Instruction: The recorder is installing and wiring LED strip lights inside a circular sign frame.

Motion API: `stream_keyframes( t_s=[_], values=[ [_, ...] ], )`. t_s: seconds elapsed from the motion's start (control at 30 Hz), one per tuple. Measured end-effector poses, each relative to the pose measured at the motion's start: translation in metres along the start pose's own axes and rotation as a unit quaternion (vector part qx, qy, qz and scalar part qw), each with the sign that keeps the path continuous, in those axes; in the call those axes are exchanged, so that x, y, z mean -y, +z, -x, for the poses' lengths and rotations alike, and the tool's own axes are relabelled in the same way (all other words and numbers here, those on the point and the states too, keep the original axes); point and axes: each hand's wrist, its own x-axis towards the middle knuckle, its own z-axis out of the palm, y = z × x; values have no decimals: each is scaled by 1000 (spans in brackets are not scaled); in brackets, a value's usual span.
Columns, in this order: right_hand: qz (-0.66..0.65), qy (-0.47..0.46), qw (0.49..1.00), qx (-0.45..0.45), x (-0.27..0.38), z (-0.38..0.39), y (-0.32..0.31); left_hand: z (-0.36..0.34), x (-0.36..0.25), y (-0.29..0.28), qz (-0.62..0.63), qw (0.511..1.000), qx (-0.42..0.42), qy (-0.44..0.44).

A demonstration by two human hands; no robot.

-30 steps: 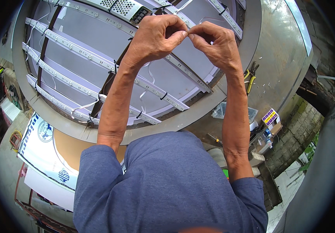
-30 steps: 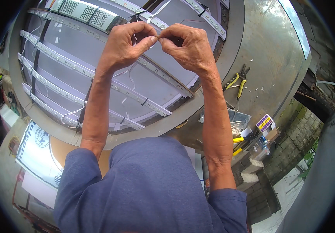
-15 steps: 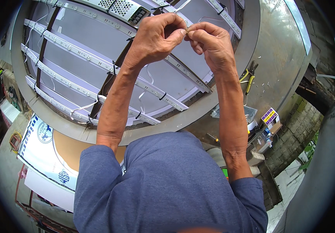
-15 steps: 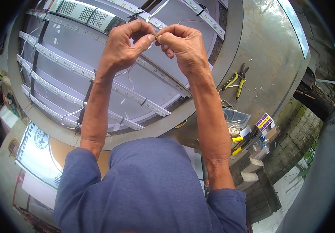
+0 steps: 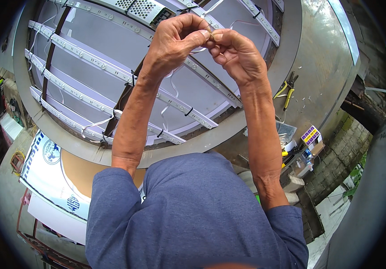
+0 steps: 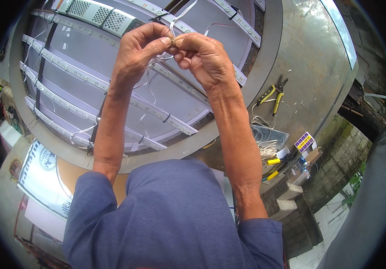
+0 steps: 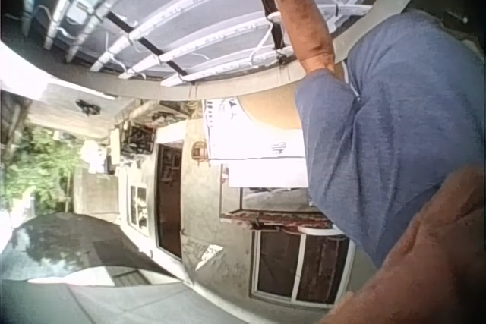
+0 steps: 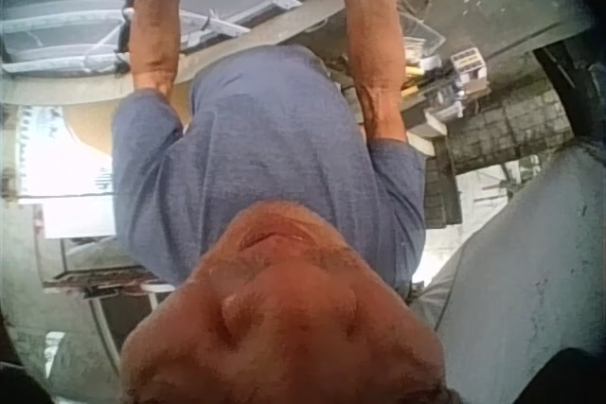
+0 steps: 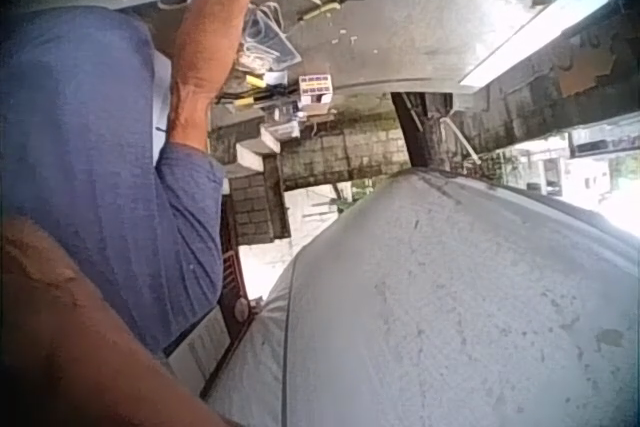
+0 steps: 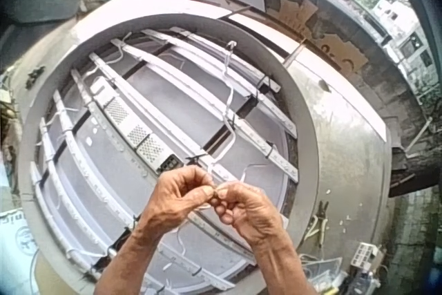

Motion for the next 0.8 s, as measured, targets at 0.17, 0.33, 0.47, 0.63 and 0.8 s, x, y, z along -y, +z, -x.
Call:
stream_keyframes(
  t_s=[0.17, 0.33, 0.47, 0.63, 0.8],
  values=[
    [-59, 20, 997, 36, 2, -4, -6, -2, 0, -9, 33, 999, -29, 25],
    [-23, -30, 998, 53, 5, 13, 5, 1, -13, -1, -33, 997, -56, 36],
    [39, -120, 992, 27, 17, 20, 8, 2, -3, -3, 0, 997, -52, 55],
    [151, -242, 958, -40, 46, 60, -9, 1, 4, -6, 3, 996, -50, 75],
    [349, -323, 752, -457, 95, 105, -111, 3, 2, -6, -9, 996, -48, 73]
  ],
)
